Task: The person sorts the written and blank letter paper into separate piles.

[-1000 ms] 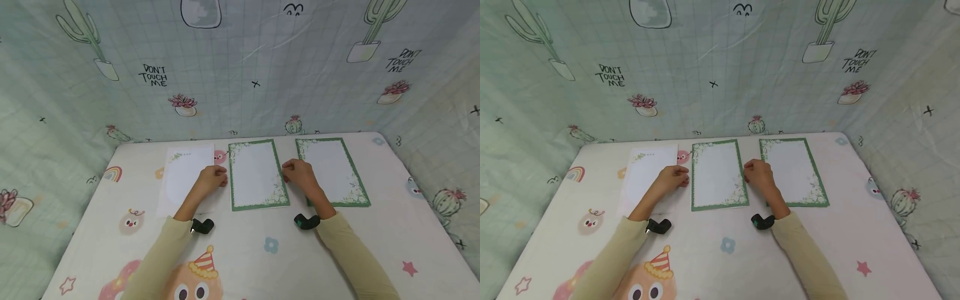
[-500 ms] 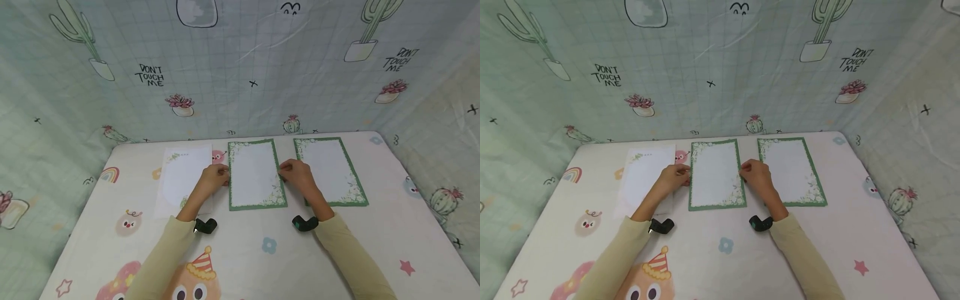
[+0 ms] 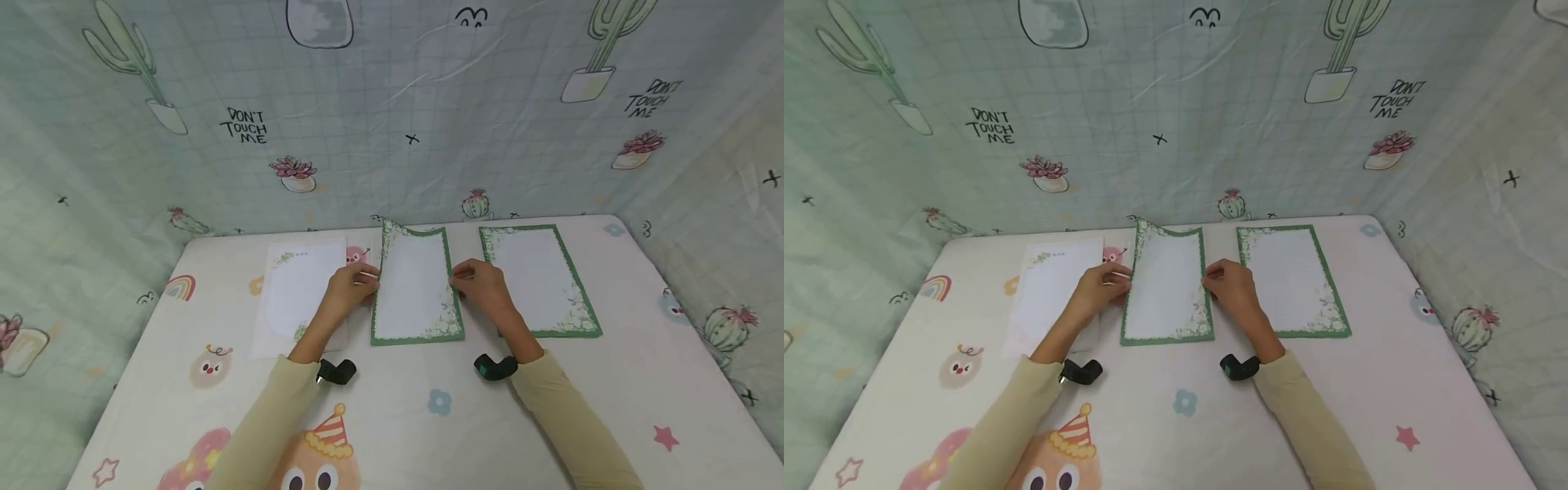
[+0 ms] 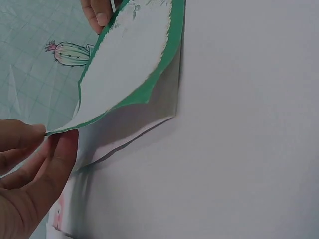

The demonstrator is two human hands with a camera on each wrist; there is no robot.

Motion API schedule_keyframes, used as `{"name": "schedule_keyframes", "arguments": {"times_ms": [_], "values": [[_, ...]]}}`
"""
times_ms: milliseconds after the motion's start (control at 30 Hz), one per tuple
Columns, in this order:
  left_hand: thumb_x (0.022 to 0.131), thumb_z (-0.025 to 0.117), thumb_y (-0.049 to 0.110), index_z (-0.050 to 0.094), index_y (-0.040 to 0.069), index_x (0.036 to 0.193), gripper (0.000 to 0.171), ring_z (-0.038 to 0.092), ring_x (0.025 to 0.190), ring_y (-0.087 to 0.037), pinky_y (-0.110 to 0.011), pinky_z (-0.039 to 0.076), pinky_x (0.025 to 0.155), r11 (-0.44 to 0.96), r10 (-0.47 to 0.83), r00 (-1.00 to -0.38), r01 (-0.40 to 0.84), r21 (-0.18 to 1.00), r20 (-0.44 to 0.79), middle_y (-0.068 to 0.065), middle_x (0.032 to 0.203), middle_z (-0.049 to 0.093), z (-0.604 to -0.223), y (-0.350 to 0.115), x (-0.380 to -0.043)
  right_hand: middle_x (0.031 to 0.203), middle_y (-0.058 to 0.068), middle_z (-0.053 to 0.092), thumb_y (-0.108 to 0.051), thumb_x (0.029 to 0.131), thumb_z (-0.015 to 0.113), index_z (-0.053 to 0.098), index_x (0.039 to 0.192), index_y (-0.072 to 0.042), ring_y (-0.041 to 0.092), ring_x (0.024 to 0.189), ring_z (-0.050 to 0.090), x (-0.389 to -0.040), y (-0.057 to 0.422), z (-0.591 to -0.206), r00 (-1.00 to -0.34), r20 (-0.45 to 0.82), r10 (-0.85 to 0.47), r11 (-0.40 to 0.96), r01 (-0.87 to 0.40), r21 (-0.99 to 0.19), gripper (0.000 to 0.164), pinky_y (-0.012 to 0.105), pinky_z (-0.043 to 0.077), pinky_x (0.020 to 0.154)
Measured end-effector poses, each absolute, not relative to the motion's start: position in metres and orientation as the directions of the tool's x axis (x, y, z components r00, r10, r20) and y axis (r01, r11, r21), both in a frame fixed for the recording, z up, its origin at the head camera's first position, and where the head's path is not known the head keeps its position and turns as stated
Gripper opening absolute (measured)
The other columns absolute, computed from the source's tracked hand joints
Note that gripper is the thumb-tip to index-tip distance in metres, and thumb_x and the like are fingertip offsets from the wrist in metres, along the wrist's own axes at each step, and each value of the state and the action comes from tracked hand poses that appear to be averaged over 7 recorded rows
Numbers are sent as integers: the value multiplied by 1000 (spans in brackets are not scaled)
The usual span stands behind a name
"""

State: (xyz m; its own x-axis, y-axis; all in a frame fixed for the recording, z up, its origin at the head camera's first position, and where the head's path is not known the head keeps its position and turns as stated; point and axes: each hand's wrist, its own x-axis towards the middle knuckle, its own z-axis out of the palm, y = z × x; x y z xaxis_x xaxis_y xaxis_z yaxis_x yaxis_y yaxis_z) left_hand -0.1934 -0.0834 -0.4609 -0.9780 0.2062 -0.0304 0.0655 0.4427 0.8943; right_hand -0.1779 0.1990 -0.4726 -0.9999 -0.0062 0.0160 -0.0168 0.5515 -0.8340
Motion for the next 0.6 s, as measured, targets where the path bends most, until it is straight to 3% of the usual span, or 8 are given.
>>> {"name": "schedule_keyframes", "arguments": {"times_ms": [267,600], "values": [[96,67,0,67,-3,117,22,72,85,-22,-33,63,75,374,148,-984,-35,927,-97,-21,105,73,-465,-81,-198,103,17,75,-15,97,69,68,118,1,23,76,70,-182,200,-472,-1000,-5,-8,550,0,-835,26,32,54,71],[95,70,1,69,-3,122,27,73,80,-15,-31,63,76,324,105,-981,-121,938,-163,-18,102,74,-466,-88,-196,103,15,76,-15,96,71,67,122,-1,22,77,72,-176,201,-474,-1000,8,9,549,-2,-836,30,38,58,76]]}}
